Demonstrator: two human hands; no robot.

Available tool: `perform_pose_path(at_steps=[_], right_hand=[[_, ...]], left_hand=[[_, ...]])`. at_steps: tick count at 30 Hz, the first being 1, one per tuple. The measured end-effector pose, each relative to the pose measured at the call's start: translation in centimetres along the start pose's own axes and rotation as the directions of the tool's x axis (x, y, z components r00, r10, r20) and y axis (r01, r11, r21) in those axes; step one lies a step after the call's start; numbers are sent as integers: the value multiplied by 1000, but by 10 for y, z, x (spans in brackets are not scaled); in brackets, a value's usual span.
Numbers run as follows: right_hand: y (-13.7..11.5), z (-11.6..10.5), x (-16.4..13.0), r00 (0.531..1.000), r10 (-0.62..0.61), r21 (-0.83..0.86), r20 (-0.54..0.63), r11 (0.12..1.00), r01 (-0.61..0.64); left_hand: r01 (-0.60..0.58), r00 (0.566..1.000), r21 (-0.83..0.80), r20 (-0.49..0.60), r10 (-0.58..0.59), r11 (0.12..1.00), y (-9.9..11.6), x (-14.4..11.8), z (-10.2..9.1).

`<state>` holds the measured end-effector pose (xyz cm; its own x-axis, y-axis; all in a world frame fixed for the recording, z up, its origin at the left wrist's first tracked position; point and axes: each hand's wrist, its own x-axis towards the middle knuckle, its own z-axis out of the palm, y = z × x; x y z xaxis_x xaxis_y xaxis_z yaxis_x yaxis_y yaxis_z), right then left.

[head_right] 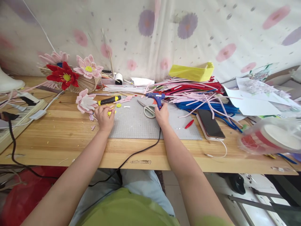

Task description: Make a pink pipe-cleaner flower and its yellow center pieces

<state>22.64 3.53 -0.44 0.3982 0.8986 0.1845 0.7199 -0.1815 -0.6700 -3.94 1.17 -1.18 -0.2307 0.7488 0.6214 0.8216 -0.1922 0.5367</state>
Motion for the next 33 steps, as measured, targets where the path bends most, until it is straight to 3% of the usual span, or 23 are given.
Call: perform_pose_path(at_steps=[4, 7, 11, 15, 17, 21, 25, 29, 33], right_hand=[[-1, -2, -4, 987, -103, 128, -122, 985, 119], [11, -9, 11, 979, -31, 315, -202, 944, 95], [42, -23, 43, 987, 105, 490, -118, 871, -34], [60, -37, 75, 989, -94, 458, 112, 888, 32], [60, -41, 92, 975, -122, 359, 185, 932, 48], [50, -46, 125, 956, -130, 118, 263, 988, 102], [44, -52, 150, 948, -184, 109, 261, 981, 161], [39, -57, 145, 929, -241, 90, 280, 970, 225], [39, -56, 107, 909, -209, 71, 360, 978, 197]], left_hand=[[1, 1000, 10, 6, -1, 1000, 0, -1, 0], [0, 1000, 14, 4, 0, 1000, 0, -1, 0], [11, 1000, 10, 5, -11, 1000, 2, -1, -1], [20, 999, 32, 25, -21, 999, 4, 0, -1], [22, 999, 51, 31, -23, 998, 4, 0, 1], [30, 999, 82, 27, -33, 996, 3, 1, 6], [41, 999, 102, 8, -42, 994, 1, 2, 8], [60, 998, 86, 18, -61, 995, 3, 2, 7], [51, 998, 70, 20, -52, 996, 5, 1, 6]])
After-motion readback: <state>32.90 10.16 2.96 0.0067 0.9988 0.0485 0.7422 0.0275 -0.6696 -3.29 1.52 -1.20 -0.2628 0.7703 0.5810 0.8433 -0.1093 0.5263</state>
